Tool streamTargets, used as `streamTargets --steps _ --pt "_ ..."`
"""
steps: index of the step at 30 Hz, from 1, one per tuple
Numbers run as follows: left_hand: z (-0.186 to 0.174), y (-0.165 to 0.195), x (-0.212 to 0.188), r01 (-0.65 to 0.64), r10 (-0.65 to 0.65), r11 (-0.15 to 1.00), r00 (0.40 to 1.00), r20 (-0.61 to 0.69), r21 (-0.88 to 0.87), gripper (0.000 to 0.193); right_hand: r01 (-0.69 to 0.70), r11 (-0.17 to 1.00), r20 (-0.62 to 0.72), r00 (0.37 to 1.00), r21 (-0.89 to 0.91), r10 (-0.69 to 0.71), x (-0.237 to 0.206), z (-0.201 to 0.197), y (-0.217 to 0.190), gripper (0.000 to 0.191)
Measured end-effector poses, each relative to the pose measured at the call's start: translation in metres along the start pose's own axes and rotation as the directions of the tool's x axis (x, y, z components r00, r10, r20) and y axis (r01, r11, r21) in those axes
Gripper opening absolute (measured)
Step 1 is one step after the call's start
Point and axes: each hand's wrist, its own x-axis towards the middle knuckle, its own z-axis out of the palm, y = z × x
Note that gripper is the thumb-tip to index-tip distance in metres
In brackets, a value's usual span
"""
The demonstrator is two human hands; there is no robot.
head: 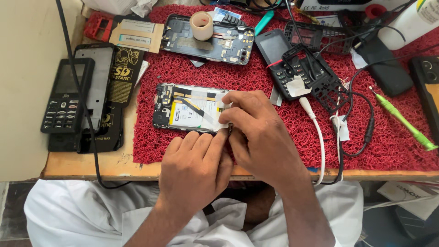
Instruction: The person cleans a small component on a disassembled mobile phone motherboard using a white wipe. They handle the wipe and the component with both hands, focusing on a specific area of the circuit board.
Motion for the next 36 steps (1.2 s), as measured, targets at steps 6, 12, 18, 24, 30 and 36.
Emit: streamTargets --steps 6,12,18,24,30,36 --pt "0.0023 -0.0001 0.0001 0.004 -0.004 1.000 1.000 -0.014 -0.004 0.035 0.005 0.998 0.026 1.000 -0.067 -0.004 0.0001 0.0008 0.0001 0.020" --pt "0.0022 -0.0003 -0.0002 0.003 -0.003 1.000 1.000 -0.014 -0.014 0.034 0.015 0.997 0.045 0.999 -0.071 -0.012 0.0002 -0.0001 0.0018 0.027" --pt "0.0018 -0.0007 -0.0003 0.003 -0.003 1.000 1.000 -0.004 -0.022 0.032 0.032 0.996 0.053 0.998 -0.084 -0.028 0.0013 0.0003 0.0005 0.030" --pt "0.0014 0.0003 -0.0009 0.006 -0.006 1.000 1.000 -0.003 -0.030 0.031 0.010 0.999 0.047 0.999 -0.053 -0.007 0.0007 -0.0014 -0.0017 0.028" --pt "-0.0001 0.0008 -0.0001 0.005 -0.005 1.000 1.000 -0.007 -0.019 0.034 -0.068 0.998 0.001 0.998 0.003 0.068 0.0006 0.0005 -0.0017 0.022" --pt "0.0004 0.0015 -0.0010 0.010 -0.010 1.000 1.000 -0.009 -0.019 0.034 -0.064 0.998 -0.029 0.998 -0.009 0.064 -0.0012 0.0029 -0.0003 0.020"
